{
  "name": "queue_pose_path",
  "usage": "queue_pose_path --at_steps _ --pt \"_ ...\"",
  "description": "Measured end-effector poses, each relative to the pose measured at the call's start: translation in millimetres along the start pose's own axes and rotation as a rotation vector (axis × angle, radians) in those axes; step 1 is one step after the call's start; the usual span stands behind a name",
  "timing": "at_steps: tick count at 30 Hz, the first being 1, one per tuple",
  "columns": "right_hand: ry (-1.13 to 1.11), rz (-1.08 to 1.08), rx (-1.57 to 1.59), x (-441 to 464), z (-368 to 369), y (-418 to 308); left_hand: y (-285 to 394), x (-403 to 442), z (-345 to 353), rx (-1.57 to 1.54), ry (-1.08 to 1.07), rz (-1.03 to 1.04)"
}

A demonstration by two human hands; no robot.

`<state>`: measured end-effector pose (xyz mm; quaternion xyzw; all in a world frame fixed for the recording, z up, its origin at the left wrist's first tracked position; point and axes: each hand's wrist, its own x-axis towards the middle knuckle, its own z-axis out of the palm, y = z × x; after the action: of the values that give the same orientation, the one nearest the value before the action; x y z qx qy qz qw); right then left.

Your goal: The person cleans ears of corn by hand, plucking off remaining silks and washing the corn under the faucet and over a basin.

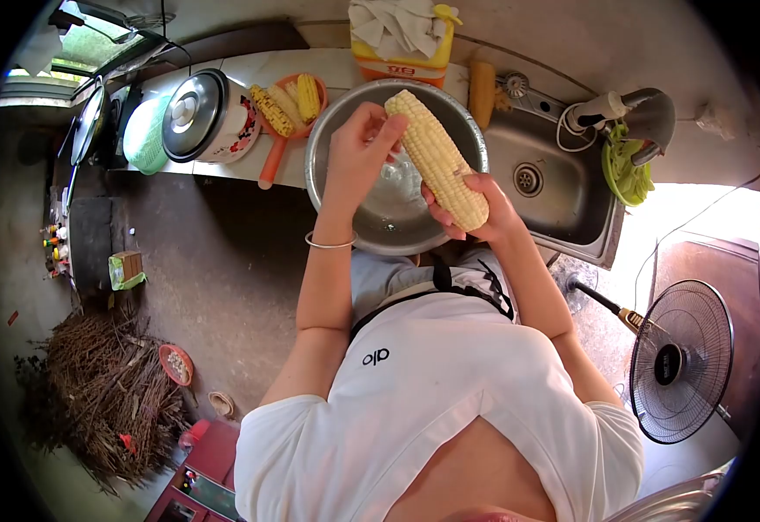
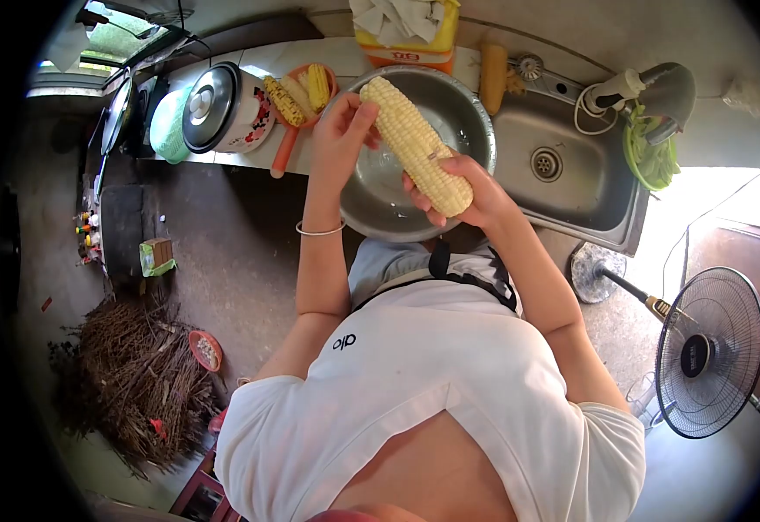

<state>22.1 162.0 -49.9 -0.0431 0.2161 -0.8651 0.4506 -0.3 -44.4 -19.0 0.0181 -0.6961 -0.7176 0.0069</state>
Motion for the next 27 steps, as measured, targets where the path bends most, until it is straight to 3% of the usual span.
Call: queue_pose_path --at_steps 2,6,8,12,17,23,25,26,27 --pt "-0.005 0.009 -0.005 1 -4 2 4 0 -10 0.075 -0.119 -0.024" --pt "-0.113 0.047 0.151 2 -5 8 -1 -4 -10 -0.032 -0.121 0.049" --pt "-0.125 0.035 0.177 3 -5 10 -2 -8 -3 0.025 -0.04 0.147" --pt "-0.117 0.009 0.249 5 -5 13 -2 -14 -3 0.072 -0.093 0.241" --pt "-0.057 -0.023 0.2 3 -8 10 13 -30 -20 -0.553 -0.365 0.204" --pt "0.009 -0.068 0.112 -7 -9 10 -23 -15 -51 -0.622 -0.563 0.228" --pt "0.029 -0.075 0.096 -11 -6 12 -39 -15 -39 0.404 -0.322 0.09" --pt "0.047 -0.09 0.041 -12 -4 11 -44 -18 -40 0.906 -0.301 0.193" --pt "0.064 -0.101 -0.013 -14 -3 10 -41 -17 -34 0.904 -0.303 0.194"
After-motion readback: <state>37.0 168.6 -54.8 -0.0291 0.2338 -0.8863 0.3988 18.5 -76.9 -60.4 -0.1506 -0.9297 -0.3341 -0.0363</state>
